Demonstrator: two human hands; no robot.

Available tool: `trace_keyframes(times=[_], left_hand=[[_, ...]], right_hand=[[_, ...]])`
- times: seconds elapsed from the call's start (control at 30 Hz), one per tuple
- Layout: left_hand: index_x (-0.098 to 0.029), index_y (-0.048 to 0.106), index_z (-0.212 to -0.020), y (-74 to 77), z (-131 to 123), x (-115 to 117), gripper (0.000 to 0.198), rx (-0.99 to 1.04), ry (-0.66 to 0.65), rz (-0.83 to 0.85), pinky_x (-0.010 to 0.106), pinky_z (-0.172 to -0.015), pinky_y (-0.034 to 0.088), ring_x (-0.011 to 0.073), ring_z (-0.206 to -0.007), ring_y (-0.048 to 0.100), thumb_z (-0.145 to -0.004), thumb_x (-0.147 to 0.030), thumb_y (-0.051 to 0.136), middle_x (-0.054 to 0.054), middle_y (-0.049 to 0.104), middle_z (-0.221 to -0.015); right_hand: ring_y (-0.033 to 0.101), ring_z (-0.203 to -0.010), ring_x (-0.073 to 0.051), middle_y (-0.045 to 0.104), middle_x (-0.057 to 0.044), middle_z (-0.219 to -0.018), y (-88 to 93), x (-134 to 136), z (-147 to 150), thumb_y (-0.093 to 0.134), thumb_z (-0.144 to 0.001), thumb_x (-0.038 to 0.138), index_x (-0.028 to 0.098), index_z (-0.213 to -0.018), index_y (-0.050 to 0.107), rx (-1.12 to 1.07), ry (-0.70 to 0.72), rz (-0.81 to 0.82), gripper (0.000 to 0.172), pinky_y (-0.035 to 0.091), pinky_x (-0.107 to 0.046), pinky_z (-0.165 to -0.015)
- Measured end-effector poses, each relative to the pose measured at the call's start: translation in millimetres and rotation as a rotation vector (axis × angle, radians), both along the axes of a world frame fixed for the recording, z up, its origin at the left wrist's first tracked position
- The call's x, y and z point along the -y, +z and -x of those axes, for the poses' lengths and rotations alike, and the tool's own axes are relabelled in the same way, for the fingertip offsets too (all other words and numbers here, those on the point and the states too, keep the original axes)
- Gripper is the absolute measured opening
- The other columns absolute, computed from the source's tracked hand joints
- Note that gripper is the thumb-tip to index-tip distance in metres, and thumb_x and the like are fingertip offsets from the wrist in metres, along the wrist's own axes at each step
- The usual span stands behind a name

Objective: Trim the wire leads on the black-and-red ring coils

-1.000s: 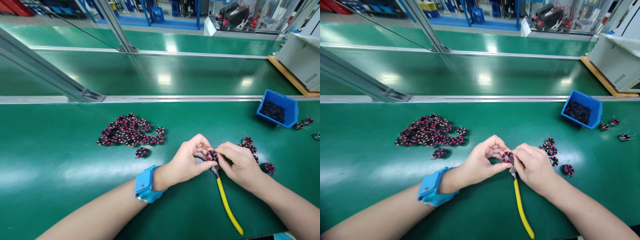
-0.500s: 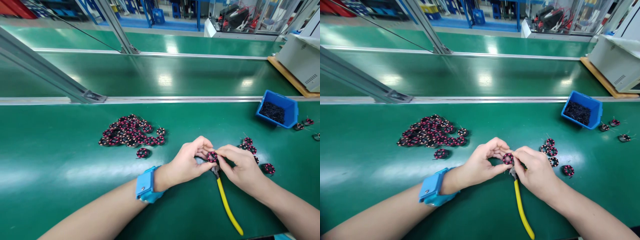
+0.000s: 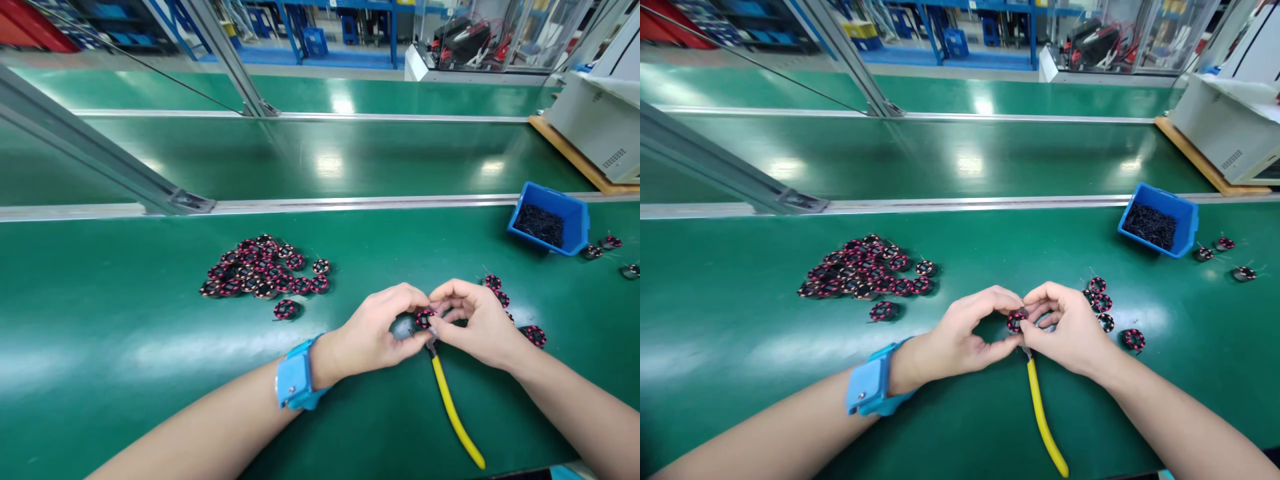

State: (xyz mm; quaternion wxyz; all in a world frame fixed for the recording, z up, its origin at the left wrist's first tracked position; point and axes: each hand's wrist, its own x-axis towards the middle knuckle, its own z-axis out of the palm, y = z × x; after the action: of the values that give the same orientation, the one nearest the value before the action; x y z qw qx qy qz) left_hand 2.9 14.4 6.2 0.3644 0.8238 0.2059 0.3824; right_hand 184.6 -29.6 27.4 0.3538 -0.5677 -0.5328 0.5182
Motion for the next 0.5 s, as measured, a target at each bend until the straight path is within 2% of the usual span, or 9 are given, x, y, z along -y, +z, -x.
trace_keyframes(times=[0.1,0.2,0.3,0.5], left_hand=[[-0.012,0.058,-0.103,4.0,0.0,-1.2,0.035,0.101,-0.079,0.103,0.031,-0.078,0.056,0.0212,-0.091,0.066,-0.067,-0.012,0.06,0.014,0.068,-0.101],[-0.013,0.062,-0.096,4.2,-1.4,0.2,0.025,0.103,0.012,0.137,0.029,-0.081,0.056,0.0196,-0.091,0.069,-0.071,-0.008,0.057,0.013,0.071,-0.1],[-0.014,0.064,-0.09,0.5,-3.4,3.7,0.017,0.06,0.092,0.112,0.026,-0.077,0.057,0.017,-0.085,0.071,-0.075,-0.009,0.059,0.01,0.073,-0.095],[-0.016,0.062,-0.083,-6.6,-2.9,7.9,0.011,-0.049,0.147,-0.021,0.024,-0.073,0.057,0.0169,-0.086,0.071,-0.078,-0.009,0.057,0.009,0.074,-0.095]], right_hand=[[0.064,-0.076,-0.016,0.066,-0.003,-0.082,0.2,-0.3,-0.6,0.064,-0.069,0.019,0.017,-0.086,0.063,0.147,-0.035,-0.125,0.018,0.055,-0.028,-0.065],[0.062,-0.076,-0.015,0.064,-0.001,-0.081,0.8,0.2,-0.6,0.064,-0.07,0.016,0.019,-0.084,0.064,0.251,-0.018,-0.229,0.015,0.054,-0.027,-0.066],[0.062,-0.075,-0.014,0.063,-0.001,-0.079,0.5,1.5,0.4,0.064,-0.07,0.014,0.019,-0.082,0.063,0.285,0.002,-0.278,0.013,0.054,-0.026,-0.065],[0.062,-0.073,-0.014,0.064,-0.002,-0.078,0.8,4.1,2.7,0.064,-0.069,0.012,0.018,-0.08,0.063,0.27,0.017,-0.267,0.012,0.055,-0.026,-0.065]])
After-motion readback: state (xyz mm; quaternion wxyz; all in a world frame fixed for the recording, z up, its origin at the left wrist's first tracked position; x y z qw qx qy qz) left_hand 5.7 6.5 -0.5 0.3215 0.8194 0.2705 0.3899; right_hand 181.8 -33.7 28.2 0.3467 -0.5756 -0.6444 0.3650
